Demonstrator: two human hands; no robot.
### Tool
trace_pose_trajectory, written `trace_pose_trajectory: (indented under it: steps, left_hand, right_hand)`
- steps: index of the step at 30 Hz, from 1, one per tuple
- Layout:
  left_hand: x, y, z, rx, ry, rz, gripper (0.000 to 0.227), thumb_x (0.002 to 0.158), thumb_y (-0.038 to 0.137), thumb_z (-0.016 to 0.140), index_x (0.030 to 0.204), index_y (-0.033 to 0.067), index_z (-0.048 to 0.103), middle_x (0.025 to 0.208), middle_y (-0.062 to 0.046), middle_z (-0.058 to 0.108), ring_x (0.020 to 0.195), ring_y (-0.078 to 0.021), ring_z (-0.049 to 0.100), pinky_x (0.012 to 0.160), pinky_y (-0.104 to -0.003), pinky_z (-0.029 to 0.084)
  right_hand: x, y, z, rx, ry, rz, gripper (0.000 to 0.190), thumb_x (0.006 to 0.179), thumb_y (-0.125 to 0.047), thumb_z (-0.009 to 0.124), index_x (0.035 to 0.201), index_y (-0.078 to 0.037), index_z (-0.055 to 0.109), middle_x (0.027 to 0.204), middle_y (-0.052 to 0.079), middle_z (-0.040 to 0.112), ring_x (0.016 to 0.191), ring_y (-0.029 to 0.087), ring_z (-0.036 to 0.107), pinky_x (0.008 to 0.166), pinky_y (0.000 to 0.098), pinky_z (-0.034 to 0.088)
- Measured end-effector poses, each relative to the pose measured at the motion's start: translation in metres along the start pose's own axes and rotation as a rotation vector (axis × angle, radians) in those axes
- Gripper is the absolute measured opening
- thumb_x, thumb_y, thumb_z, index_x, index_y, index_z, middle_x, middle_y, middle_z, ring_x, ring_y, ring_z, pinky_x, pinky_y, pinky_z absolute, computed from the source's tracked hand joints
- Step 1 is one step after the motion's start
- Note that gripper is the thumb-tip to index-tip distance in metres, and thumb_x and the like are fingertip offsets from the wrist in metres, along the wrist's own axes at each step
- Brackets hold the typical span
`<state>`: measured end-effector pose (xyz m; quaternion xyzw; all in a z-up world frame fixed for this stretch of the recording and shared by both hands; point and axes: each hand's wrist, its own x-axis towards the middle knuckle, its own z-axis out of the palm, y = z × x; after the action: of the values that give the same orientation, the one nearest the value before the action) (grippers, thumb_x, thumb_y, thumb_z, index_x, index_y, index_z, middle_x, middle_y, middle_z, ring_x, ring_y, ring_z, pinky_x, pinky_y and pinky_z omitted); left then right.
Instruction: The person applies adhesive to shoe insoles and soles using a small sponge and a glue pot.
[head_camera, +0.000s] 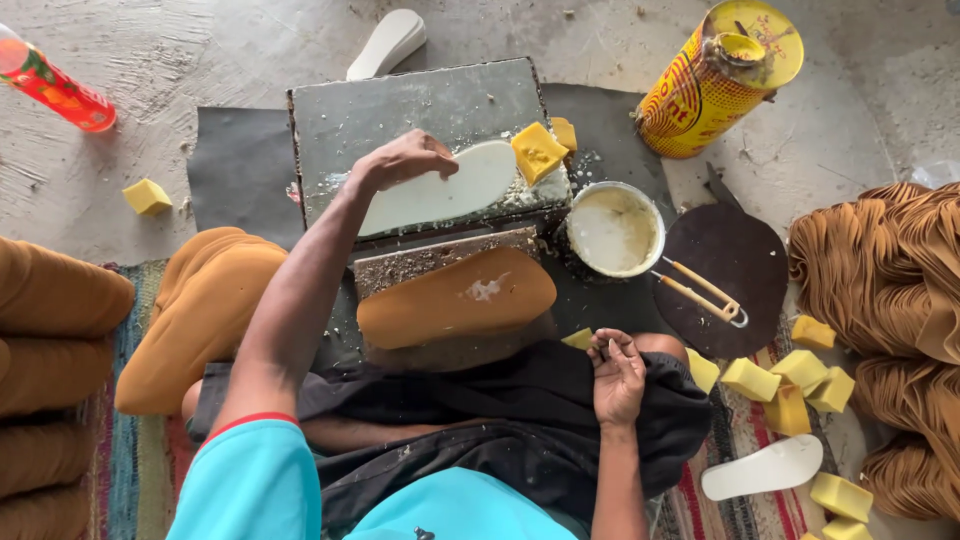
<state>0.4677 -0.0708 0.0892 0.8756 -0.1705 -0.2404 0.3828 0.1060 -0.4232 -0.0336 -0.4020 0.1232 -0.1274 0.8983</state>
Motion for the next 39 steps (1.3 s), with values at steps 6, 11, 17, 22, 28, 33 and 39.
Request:
trace_pose_trajectory:
  steps: [6,11,17,22,28,33,39]
  left_hand:
    - [-0.033,0.037,-0.002,0.409,0.389,0.183,0.05,0.06,0.032,0.091,0.106,0.0169,0.08,0.099,-0.009,0.07,0.087,-0.0222,0.058,0.078,-0.039,0.052]
    - [-0.048,0.028,0.035,0.575,0.586,0.46,0.056,0.069,0.008,0.083,0.123,0.0131,0.07,0.109,-0.01,0.067,0.093,-0.0266,0.064,0.08,-0.039,0.058]
    - [-0.087,0.048,0.048,0.638,0.51,0.417,0.061,0.082,-0.003,0.068,0.141,0.0024,0.054,0.116,-0.019,0.057,0.096,-0.0333,0.063,0.083,-0.045,0.058]
    - [-0.111,0.052,0.043,0.297,0.466,0.361,0.055,0.096,0.014,0.062,0.142,-0.0097,0.043,0.122,-0.026,0.052,0.101,-0.0387,0.062,0.09,-0.048,0.056]
    - [-0.075,-0.02,0.056,0.06,0.574,0.426,0.034,0.101,0.006,0.064,0.131,-0.0028,0.053,0.127,-0.019,0.054,0.115,-0.0322,0.063,0.1,-0.041,0.054]
    - [-0.081,0.008,0.047,-0.033,0.565,0.477,0.054,0.079,-0.019,0.063,0.13,-0.0011,0.052,0.128,-0.017,0.052,0.109,-0.0281,0.065,0.093,-0.034,0.059]
    - [-0.071,0.025,0.053,0.314,0.675,0.476,0.072,0.064,-0.016,0.073,0.131,-0.0018,0.052,0.127,-0.019,0.049,0.118,-0.0379,0.048,0.104,-0.048,0.05]
  right_hand:
    - [0.002,0.002,-0.001,-0.023,0.014,0.021,0.019,0.101,-0.009,0.06,0.117,0.0,0.064,0.113,0.01,0.069,0.105,0.018,0.067,0.094,0.0334,0.052]
    - [0.003,0.004,-0.004,-0.048,0.024,0.012,0.016,0.102,-0.008,0.061,0.116,0.0,0.064,0.111,0.01,0.07,0.103,0.018,0.067,0.092,0.0331,0.053]
    - [0.002,0.006,-0.01,-0.07,-0.002,0.017,0.014,0.103,-0.007,0.061,0.116,-0.001,0.065,0.111,0.01,0.07,0.102,0.019,0.067,0.093,0.0326,0.053]
    - [0.004,0.006,-0.007,-0.075,-0.005,-0.017,0.015,0.104,-0.009,0.06,0.117,-0.002,0.065,0.111,0.009,0.071,0.103,0.018,0.067,0.093,0.032,0.052]
    - [0.002,0.0,0.0,-0.099,0.058,0.031,0.014,0.104,-0.014,0.059,0.113,-0.004,0.065,0.111,0.008,0.072,0.102,0.018,0.068,0.091,0.0311,0.052]
    - [0.0,0.003,-0.002,-0.11,0.034,0.001,0.012,0.104,-0.012,0.063,0.113,-0.004,0.065,0.11,0.008,0.071,0.101,0.017,0.067,0.092,0.0295,0.052]
    - [0.001,-0.002,0.03,-0.226,0.071,-0.062,0.012,0.097,-0.006,0.064,0.109,-0.004,0.066,0.103,0.006,0.071,0.092,0.013,0.067,0.082,0.0268,0.053]
